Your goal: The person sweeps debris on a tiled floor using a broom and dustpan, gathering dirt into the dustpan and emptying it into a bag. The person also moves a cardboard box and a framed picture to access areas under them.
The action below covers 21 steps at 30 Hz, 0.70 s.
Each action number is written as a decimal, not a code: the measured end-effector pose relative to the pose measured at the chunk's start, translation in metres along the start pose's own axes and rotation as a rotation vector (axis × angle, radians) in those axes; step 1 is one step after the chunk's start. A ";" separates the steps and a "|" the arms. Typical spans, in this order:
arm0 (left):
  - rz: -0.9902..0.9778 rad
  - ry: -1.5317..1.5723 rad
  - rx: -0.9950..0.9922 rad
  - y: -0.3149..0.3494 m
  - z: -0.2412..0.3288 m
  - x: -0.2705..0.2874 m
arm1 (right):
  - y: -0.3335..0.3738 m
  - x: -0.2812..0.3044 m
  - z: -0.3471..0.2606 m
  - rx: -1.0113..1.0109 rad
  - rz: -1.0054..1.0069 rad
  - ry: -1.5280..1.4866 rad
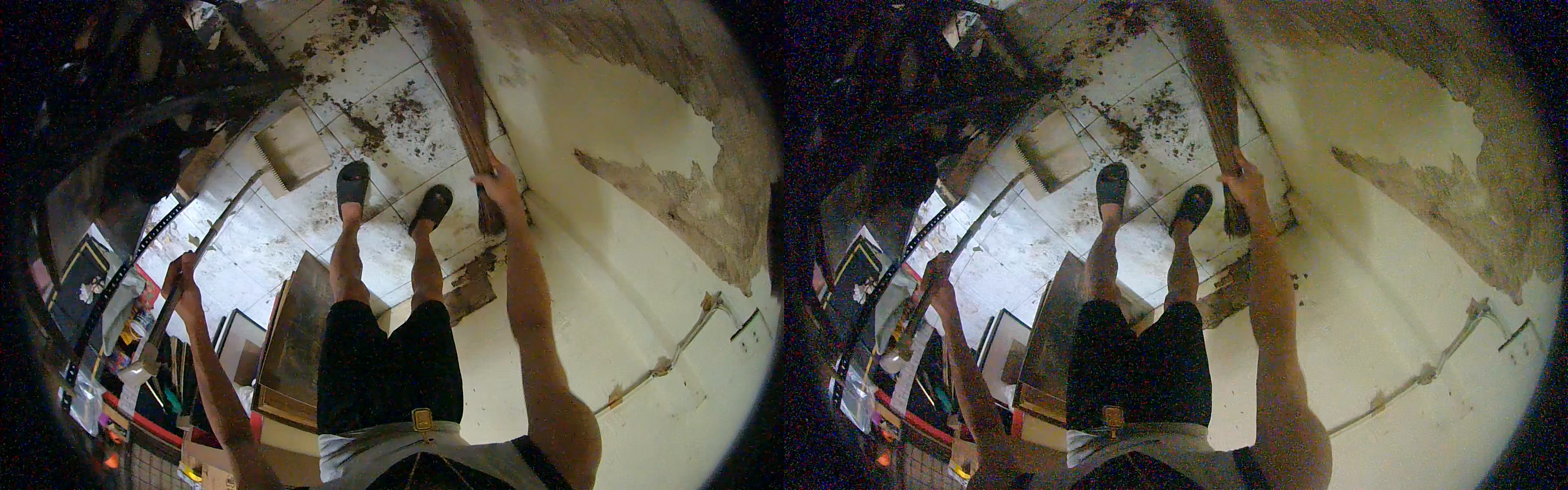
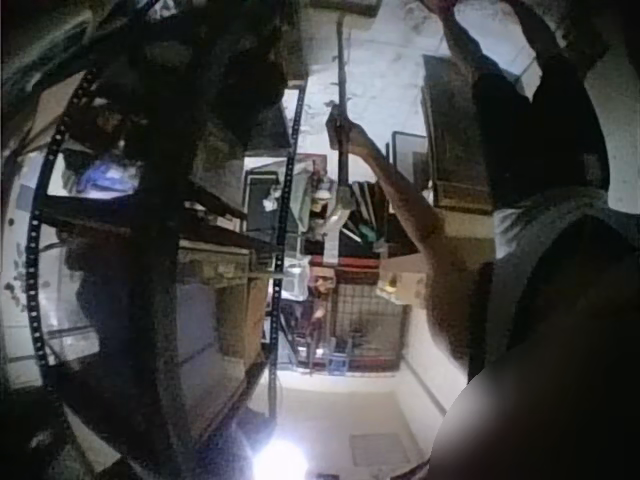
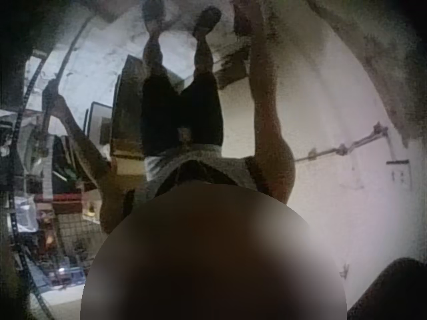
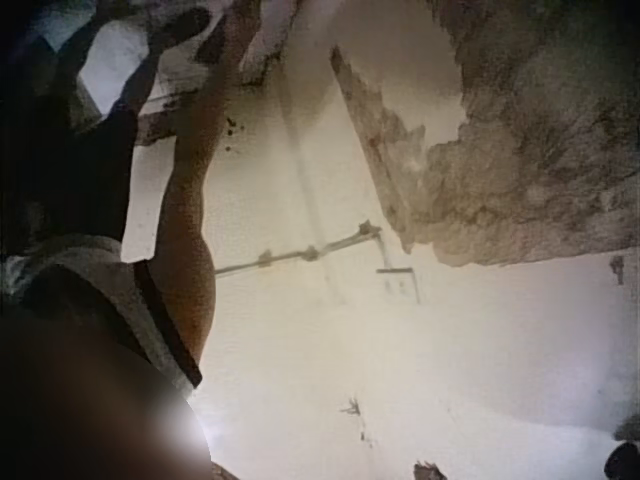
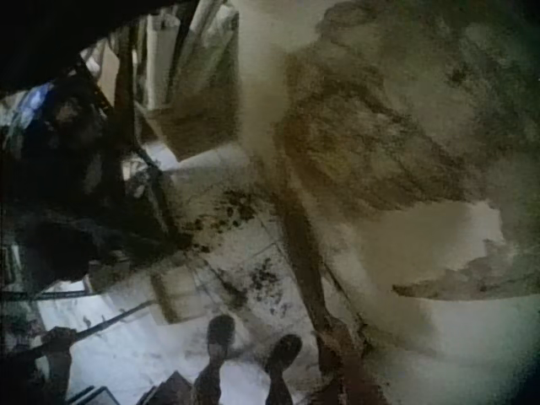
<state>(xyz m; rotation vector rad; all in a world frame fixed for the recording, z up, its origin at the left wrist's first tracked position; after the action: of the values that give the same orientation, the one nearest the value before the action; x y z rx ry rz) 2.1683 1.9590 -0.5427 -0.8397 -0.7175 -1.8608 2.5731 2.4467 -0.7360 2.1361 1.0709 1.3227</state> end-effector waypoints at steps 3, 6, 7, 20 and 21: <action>0.007 -0.004 0.096 -0.001 -0.006 0.002 | -0.020 -0.043 0.003 -0.043 -0.203 0.045; 0.022 0.038 0.100 -0.003 -0.006 0.003 | 0.037 -0.038 0.011 -0.040 -0.143 0.122; 0.017 0.030 0.084 -0.005 -0.004 0.004 | 0.064 -0.029 0.007 -0.003 -0.134 0.053; 0.049 0.235 0.158 -0.004 -0.002 0.000 | -0.156 -0.061 -0.054 0.115 -0.082 0.436; 0.027 0.075 0.123 -0.003 -0.001 0.006 | -0.146 -0.073 -0.041 0.126 -0.199 0.233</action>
<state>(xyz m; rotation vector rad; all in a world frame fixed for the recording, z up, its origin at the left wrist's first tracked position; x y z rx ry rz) 2.1634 1.9564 -0.5393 -0.6940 -0.7611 -1.7954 2.4608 2.4785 -0.8568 1.9333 1.4549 1.4663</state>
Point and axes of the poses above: each hand's wrist, its own y-axis away from the middle knuckle, its own x-axis out of the back of the hand, z = x × y, the point moved 9 cm from there along -y, towards the middle knuckle
